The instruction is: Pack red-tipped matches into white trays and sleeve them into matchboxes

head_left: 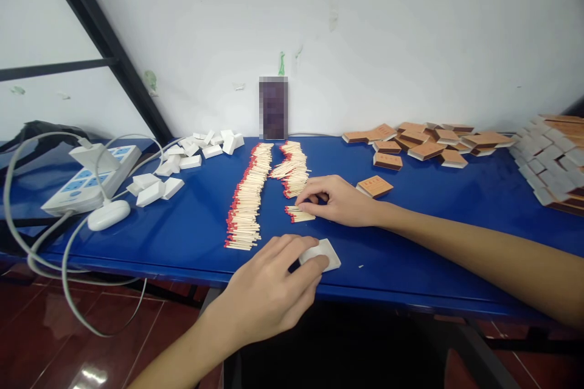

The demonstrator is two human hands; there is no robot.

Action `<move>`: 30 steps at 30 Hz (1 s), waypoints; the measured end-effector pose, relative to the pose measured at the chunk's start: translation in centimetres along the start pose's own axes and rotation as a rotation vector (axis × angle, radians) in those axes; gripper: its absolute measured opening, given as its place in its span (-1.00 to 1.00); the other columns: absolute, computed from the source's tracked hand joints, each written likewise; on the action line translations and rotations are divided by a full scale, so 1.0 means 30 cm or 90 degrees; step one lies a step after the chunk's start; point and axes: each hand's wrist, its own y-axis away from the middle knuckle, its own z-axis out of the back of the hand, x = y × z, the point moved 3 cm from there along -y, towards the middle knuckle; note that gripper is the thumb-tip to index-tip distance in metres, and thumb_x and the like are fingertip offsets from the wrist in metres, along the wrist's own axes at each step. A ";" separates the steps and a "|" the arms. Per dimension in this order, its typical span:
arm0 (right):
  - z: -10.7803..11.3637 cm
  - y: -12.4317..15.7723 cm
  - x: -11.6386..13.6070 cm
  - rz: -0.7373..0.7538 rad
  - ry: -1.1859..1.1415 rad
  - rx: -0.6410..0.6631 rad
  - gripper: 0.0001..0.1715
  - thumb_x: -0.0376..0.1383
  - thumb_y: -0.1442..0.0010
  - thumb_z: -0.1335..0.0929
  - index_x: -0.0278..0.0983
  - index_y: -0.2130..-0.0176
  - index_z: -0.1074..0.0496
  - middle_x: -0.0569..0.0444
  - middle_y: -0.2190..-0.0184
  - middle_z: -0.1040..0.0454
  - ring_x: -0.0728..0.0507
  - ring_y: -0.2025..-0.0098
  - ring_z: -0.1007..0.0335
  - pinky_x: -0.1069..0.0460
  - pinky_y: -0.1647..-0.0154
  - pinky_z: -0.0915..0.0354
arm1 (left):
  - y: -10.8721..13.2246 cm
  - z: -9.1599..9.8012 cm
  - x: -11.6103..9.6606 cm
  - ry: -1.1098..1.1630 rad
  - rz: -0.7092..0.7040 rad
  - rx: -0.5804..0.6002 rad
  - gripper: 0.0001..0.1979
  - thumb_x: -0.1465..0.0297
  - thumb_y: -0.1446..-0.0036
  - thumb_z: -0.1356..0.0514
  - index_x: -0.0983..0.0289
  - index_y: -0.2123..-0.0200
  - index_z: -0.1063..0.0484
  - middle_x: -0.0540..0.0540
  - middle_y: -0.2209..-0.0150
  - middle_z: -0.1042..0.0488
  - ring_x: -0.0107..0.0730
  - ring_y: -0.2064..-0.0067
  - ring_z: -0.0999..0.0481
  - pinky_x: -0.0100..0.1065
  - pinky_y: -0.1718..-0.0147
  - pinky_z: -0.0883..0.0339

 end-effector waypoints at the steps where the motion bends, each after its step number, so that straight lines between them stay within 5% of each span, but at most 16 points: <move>1: -0.001 0.000 -0.001 -0.001 0.002 -0.001 -0.80 -0.27 -0.23 -0.36 -0.29 0.30 -0.59 0.07 0.40 -0.51 -0.02 0.44 -0.24 0.05 0.37 -0.17 | 0.000 0.000 0.000 0.002 0.000 0.001 -0.72 0.54 -0.29 -0.07 0.29 -0.05 -0.36 0.22 -0.02 -0.43 -0.13 -0.06 -0.44 -0.05 -0.05 -0.42; 30: 0.005 0.004 -0.007 0.002 -0.037 0.026 -0.80 -0.27 -0.20 -0.36 -0.28 0.27 -0.58 0.10 0.39 -0.52 0.00 0.46 -0.18 0.06 0.42 -0.12 | -0.004 0.002 -0.001 0.015 -0.007 -0.004 -0.73 0.53 -0.32 -0.06 0.31 -0.06 -0.36 0.21 -0.02 -0.41 -0.15 -0.08 -0.41 -0.12 -0.03 -0.39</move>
